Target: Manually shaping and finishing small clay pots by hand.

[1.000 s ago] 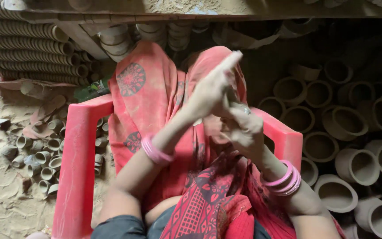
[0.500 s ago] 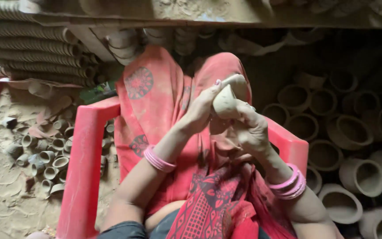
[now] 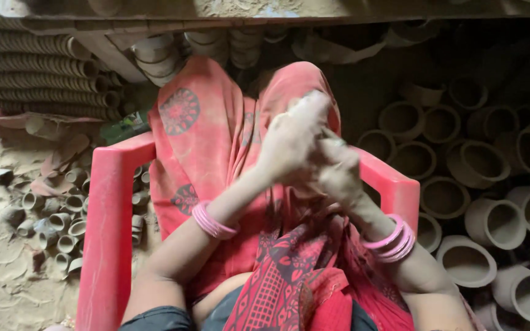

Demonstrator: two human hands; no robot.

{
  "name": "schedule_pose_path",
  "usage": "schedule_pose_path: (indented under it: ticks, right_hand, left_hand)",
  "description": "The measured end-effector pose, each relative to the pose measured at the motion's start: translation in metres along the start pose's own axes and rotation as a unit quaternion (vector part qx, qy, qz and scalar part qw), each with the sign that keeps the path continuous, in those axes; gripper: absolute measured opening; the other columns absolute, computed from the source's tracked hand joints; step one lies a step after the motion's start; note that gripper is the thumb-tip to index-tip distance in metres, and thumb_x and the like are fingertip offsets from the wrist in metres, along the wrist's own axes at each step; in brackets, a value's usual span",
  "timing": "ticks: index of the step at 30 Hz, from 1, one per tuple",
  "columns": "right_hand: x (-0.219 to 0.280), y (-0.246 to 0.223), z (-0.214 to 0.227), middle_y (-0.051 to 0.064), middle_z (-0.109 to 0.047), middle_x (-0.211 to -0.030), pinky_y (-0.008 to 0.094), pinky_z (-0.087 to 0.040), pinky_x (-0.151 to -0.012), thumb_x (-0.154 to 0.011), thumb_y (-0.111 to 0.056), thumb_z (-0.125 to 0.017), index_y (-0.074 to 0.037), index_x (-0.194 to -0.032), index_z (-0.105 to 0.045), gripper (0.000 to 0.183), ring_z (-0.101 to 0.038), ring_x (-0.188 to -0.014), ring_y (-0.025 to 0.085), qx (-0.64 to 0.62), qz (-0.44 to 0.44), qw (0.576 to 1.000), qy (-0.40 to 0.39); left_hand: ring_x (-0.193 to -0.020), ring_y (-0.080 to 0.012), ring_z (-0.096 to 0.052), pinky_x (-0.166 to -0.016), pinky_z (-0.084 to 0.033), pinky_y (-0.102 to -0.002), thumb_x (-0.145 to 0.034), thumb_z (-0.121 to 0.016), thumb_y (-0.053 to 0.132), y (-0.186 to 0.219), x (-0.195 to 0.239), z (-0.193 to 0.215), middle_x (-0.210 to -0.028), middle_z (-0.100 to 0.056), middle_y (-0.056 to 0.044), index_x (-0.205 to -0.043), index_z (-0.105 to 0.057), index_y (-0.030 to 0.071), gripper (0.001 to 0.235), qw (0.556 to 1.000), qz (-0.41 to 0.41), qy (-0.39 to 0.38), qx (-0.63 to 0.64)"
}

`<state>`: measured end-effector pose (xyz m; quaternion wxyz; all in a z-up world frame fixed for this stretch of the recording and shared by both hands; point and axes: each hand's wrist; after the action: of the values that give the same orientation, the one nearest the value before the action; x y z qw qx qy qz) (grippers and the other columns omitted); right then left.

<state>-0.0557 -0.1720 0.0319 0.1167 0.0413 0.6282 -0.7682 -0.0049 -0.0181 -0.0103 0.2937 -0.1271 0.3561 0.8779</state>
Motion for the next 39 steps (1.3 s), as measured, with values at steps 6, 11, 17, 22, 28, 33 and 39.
schedule_pose_path:
  ticks: [6,11,17,22,28,33,39]
  right_hand:
    - [0.000,0.024,0.004,0.010,-0.072,-0.113,0.029,-0.054,-0.096,-0.090,0.014,-0.053,0.001,-0.116,-0.069,0.033,-0.067,-0.108,0.015,0.077,0.021,0.997,0.009]
    - [0.003,0.036,0.009,0.011,-0.072,-0.097,0.041,-0.051,-0.102,-0.087,0.012,-0.058,-0.001,-0.108,-0.071,0.029,-0.069,-0.095,0.025,0.162,0.000,0.987,-0.005]
    - [-0.015,-0.016,-0.012,0.014,-0.070,-0.111,0.051,-0.037,-0.114,-0.075,0.006,-0.069,-0.001,-0.113,-0.067,0.039,-0.067,-0.112,0.037,0.187,0.219,0.955,-0.077]
    - [-0.002,0.027,-0.001,0.005,-0.072,-0.114,0.036,-0.049,-0.098,-0.089,0.001,-0.067,-0.002,-0.124,-0.067,0.035,-0.065,-0.105,0.019,-0.066,-0.063,0.996,-0.020]
    - [-0.001,0.020,0.011,-0.001,-0.071,-0.105,0.028,-0.053,-0.082,-0.090,0.004,-0.067,-0.003,-0.120,-0.068,0.030,-0.061,-0.095,0.008,-0.025,-0.054,0.997,0.056]
    - [0.003,0.003,-0.002,0.002,-0.068,-0.098,0.030,-0.052,-0.090,-0.083,0.006,-0.069,-0.004,-0.114,-0.070,0.033,-0.063,-0.100,0.010,0.102,0.115,0.988,-0.013]
    - [-0.010,0.013,0.009,0.001,-0.073,-0.099,0.033,-0.051,-0.077,-0.087,0.008,-0.062,-0.005,-0.120,-0.071,0.037,-0.061,-0.086,0.014,-0.027,-0.176,0.979,0.098]
  left_hand:
    - [-0.141,-0.0364,-0.051,-0.119,-0.041,-0.042,-0.090,-0.060,0.020,0.016,-0.018,0.013,-0.149,-0.054,-0.020,-0.151,-0.043,0.002,0.066,0.982,0.079,-0.004,0.169]
    - [-0.121,-0.0315,-0.068,-0.096,-0.057,-0.035,-0.109,-0.046,0.023,-0.008,0.008,-0.021,-0.145,-0.062,-0.019,-0.152,-0.047,0.002,0.048,0.961,0.088,0.072,0.250]
    - [-0.099,-0.0364,-0.063,-0.086,-0.053,-0.040,-0.111,-0.040,0.028,-0.028,-0.006,0.002,-0.118,-0.064,-0.023,-0.153,-0.053,0.003,0.051,0.907,0.215,0.003,0.362]
    - [-0.114,-0.0417,-0.055,-0.100,-0.045,-0.045,-0.114,-0.041,0.027,0.007,0.004,0.010,-0.126,-0.060,-0.029,-0.155,-0.050,-0.001,0.050,0.946,0.166,0.017,0.276]
    - [-0.140,-0.0416,-0.048,-0.120,-0.031,-0.046,-0.097,-0.050,0.023,0.039,-0.012,0.013,-0.142,-0.059,-0.025,-0.143,-0.053,0.001,0.050,0.991,-0.037,0.027,0.129]
    - [-0.151,-0.0405,-0.045,-0.127,-0.032,-0.043,-0.110,-0.040,0.024,-0.011,-0.013,0.004,-0.156,-0.052,-0.024,-0.152,-0.046,-0.005,0.052,0.819,0.185,-0.022,0.543]
    - [-0.139,-0.0415,-0.051,-0.118,-0.037,-0.044,-0.094,-0.058,0.022,0.034,-0.003,-0.002,-0.150,-0.053,-0.023,-0.150,-0.042,0.003,0.061,0.996,-0.056,0.069,-0.031]
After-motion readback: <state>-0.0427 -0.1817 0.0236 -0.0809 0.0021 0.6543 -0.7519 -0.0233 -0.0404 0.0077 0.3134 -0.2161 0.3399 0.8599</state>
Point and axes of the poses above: each hand's wrist, its own x-axis away from the middle knuckle, its own z-axis out of the back of the hand, y = z × x
